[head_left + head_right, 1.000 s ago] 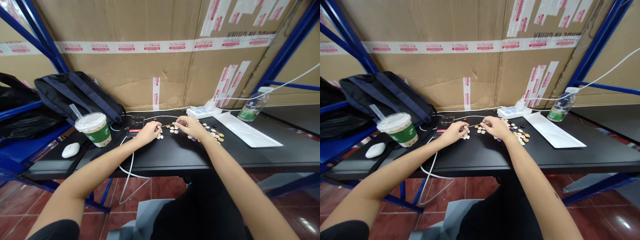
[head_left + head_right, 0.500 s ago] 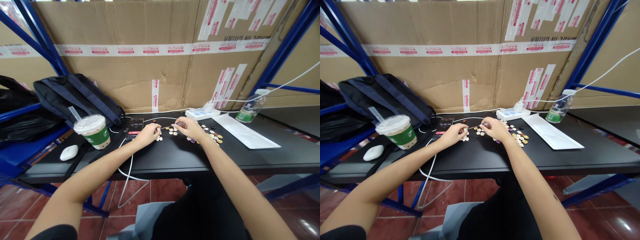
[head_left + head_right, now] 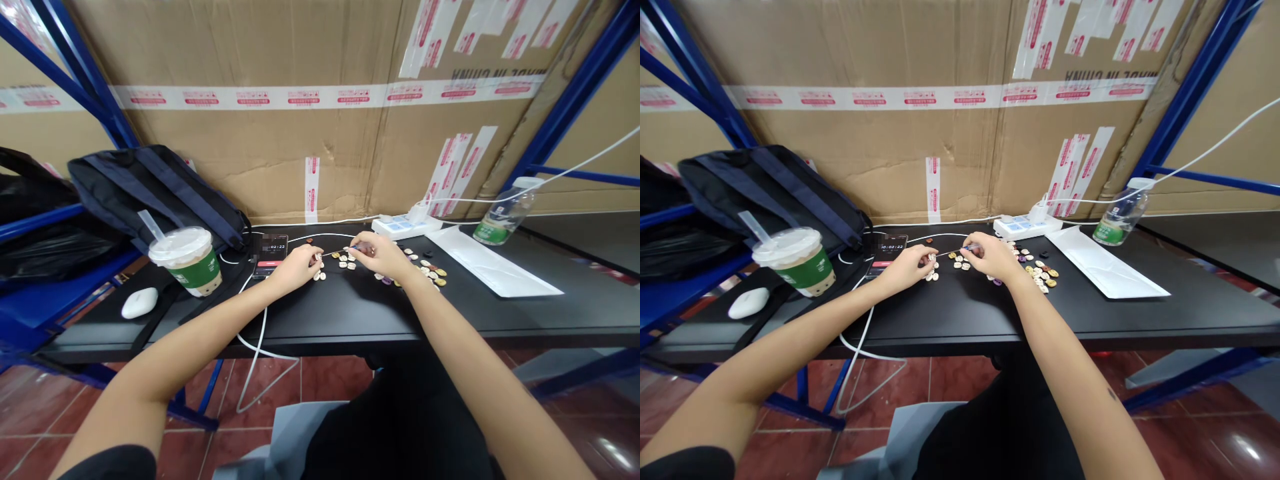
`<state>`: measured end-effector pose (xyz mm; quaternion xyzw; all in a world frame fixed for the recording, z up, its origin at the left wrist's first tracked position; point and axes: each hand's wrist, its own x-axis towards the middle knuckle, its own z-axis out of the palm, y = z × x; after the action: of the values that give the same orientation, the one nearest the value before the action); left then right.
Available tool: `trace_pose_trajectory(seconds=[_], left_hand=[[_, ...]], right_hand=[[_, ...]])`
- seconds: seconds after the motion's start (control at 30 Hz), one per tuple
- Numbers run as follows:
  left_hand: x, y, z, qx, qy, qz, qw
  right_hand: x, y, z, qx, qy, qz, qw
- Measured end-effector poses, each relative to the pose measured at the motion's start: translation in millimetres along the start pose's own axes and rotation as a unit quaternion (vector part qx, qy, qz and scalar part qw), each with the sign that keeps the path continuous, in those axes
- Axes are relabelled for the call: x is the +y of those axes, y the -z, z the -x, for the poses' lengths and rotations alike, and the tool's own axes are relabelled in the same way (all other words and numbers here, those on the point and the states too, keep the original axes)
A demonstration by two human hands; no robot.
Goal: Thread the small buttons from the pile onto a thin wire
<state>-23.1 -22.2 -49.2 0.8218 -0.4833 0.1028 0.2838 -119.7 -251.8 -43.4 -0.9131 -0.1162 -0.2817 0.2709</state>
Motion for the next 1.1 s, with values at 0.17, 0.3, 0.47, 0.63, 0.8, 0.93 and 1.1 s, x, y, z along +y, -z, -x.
trace_pose_trajectory(seconds=[0.17, 0.3, 0.47, 0.63, 0.8, 0.93, 1.1], left_hand=[[-1.8, -0.9, 0.0, 0.005, -0.006, 0.000, 1.000], [-1.4, -0.7, -0.3, 0.000, -0.001, 0.003, 1.000], [0.4, 0.5, -0.2, -0.003, 0.003, 0.006, 1.000], [0.0, 0.1, -0.1, -0.006, 0.004, 0.003, 1.000], [-1.6, -1.1, -0.6, -0.002, -0.002, 0.002, 1.000], [-2.6, -1.6, -1.5, 0.000, -0.008, -0.009, 1.000], [-5.3, -3.3, -1.7, 0.002, -0.014, -0.010, 1.000]], right_hand=[[1.2, -0.2, -0.3, 0.001, 0.005, -0.007, 1.000], [0.6, 0.0, -0.2, 0.002, 0.000, -0.007, 1.000], [-0.9, 0.4, 0.0, 0.004, -0.001, -0.014, 1.000], [-0.8, 0.9, -0.1, 0.002, 0.006, -0.017, 1.000], [0.0, 0.5, -0.1, 0.005, 0.001, -0.011, 1.000], [0.9, -0.9, -0.1, 0.008, 0.012, -0.020, 1.000], [1.7, -1.7, -0.2, 0.017, 0.015, -0.016, 1.000]])
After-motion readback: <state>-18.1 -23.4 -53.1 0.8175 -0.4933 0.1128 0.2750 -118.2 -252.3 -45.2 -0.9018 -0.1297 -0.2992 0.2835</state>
